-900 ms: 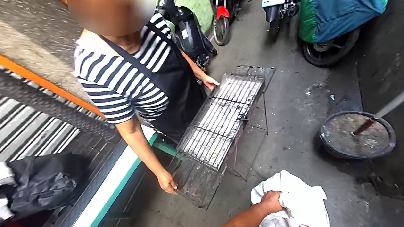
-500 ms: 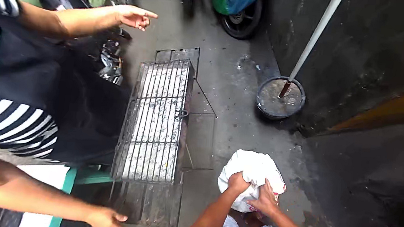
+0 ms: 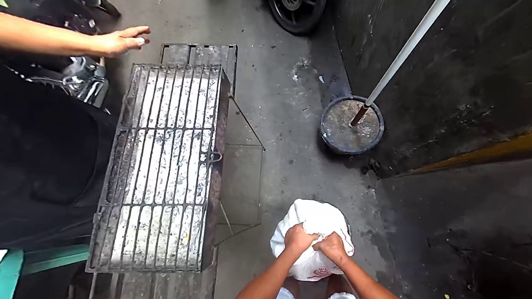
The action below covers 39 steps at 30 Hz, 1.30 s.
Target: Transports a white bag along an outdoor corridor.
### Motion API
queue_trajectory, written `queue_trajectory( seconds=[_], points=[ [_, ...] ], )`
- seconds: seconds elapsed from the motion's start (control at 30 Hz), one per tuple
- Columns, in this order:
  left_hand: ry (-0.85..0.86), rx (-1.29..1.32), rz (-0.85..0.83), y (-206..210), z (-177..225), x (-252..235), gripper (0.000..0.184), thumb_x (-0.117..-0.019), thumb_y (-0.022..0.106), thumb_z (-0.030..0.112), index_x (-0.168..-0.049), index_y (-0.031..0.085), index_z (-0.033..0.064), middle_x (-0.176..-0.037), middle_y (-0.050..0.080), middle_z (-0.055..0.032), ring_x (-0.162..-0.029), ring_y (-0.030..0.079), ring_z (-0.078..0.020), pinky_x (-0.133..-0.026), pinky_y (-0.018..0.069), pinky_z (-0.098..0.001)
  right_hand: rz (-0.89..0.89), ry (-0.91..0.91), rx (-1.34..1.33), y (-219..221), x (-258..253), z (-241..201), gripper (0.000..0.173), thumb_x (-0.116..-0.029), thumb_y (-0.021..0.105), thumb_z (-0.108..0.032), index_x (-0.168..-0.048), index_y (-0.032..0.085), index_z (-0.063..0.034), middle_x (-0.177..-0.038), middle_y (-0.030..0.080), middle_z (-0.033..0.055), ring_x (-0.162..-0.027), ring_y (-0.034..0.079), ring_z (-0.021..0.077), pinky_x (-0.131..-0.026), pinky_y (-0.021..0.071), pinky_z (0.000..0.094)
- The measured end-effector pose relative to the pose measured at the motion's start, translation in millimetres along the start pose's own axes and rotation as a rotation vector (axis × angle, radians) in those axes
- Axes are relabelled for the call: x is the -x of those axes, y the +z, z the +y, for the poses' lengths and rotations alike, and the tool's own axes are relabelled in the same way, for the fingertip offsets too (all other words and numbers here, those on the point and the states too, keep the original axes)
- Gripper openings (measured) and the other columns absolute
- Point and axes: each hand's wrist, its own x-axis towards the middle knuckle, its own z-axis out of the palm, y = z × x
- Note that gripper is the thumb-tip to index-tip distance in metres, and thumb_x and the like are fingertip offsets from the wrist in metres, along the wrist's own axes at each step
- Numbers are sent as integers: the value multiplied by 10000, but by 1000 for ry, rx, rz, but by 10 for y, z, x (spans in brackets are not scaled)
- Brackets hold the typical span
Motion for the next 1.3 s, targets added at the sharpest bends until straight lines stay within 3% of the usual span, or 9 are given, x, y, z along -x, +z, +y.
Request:
queue_trajectory(
  seconds=[0.13, 0.3, 0.47, 0.57, 0.67, 0.8, 0.97, 1.13, 1.3],
  points=[
    [27, 32, 57, -129, 108, 118, 558, -840, 828, 303, -1268, 669, -19, -1252, 679, -240, -1228, 626, -372, -1083, 451, -559, -59, -155, -4, -205, 20, -86, 572, -834, 827, -229, -1295, 641, 54, -1316, 638, 265, -1294, 574, 387, -1123, 426, 542],
    [99, 48, 203, -305, 444, 331, 518, -794, 858, 208, -1196, 687, -71, -1180, 699, -265, -1173, 657, -384, -1061, 473, -551, -152, -268, 63, -700, 121, -274, 651, -878, 806, -238, -1335, 556, 153, -1402, 544, 328, -1358, 512, 412, -1173, 380, 481],
    [234, 129, 440, -947, 984, 465, 404, -728, 841, 82, -1064, 702, -94, -1021, 726, -246, -1018, 705, -356, -946, 533, -546, -69, -516, 18, -1361, 201, -990, 520, -842, 803, -157, -1242, 635, 130, -1271, 629, 318, -1253, 585, 422, -1101, 440, 523],
    [353, 195, 589, -1425, 1298, 518, 380, -701, 807, -5, -1042, 678, -113, -972, 720, -205, -936, 704, -250, -888, 556, -444, -12, -662, -112, -1760, 257, -1521, 399, -820, 781, -113, -1132, 681, 116, -1104, 671, 302, -1096, 627, 431, -973, 485, 563],
    [529, 220, 747, -1916, 1533, 383, 377, -694, 755, 31, -1020, 668, -136, -932, 720, -162, -881, 692, -132, -839, 559, -334, 86, -855, -224, -2071, 174, -2041, 352, -808, 781, -165, -1051, 718, 82, -993, 704, 250, -990, 659, 392, -873, 512, 558],
    [739, 310, 854, -2698, 1957, -9, 349, -706, 786, 159, -915, 659, -90, -824, 693, -17, -802, 638, 65, -772, 528, -149, 230, -1003, -262, -2458, -157, -2825, 337, -765, 824, -179, -978, 731, 65, -910, 718, 215, -906, 690, 358, -806, 535, 558],
    [829, 434, 824, -3703, 2649, -668, 337, -672, 808, 118, -941, 662, -22, -826, 687, 51, -786, 645, 70, -749, 555, -171, 339, -996, -238, -3100, -725, -3867, 315, -728, 846, -119, -942, 715, 71, -894, 710, 221, -883, 699, 357, -797, 542, 579],
    [913, 347, 775, -4570, 3473, -1453, 274, -721, 776, 80, -955, 669, -14, -838, 690, 37, -789, 654, 53, -741, 561, -182, 469, -989, -324, -3818, -1355, -4621, 272, -724, 853, -39, -909, 700, 91, -842, 691, 215, -816, 688, 329, -754, 547, 531],
    [931, 227, 794, -5387, 4187, -2447, 284, -736, 768, 124, -929, 649, -47, -819, 669, 7, -783, 634, 49, -742, 538, -174, 424, -995, -350, -4535, -2357, -5381, 272, -765, 840, -71, -954, 714, 78, -861, 711, 219, -843, 707, 343, -783, 554, 557]
  ],
)
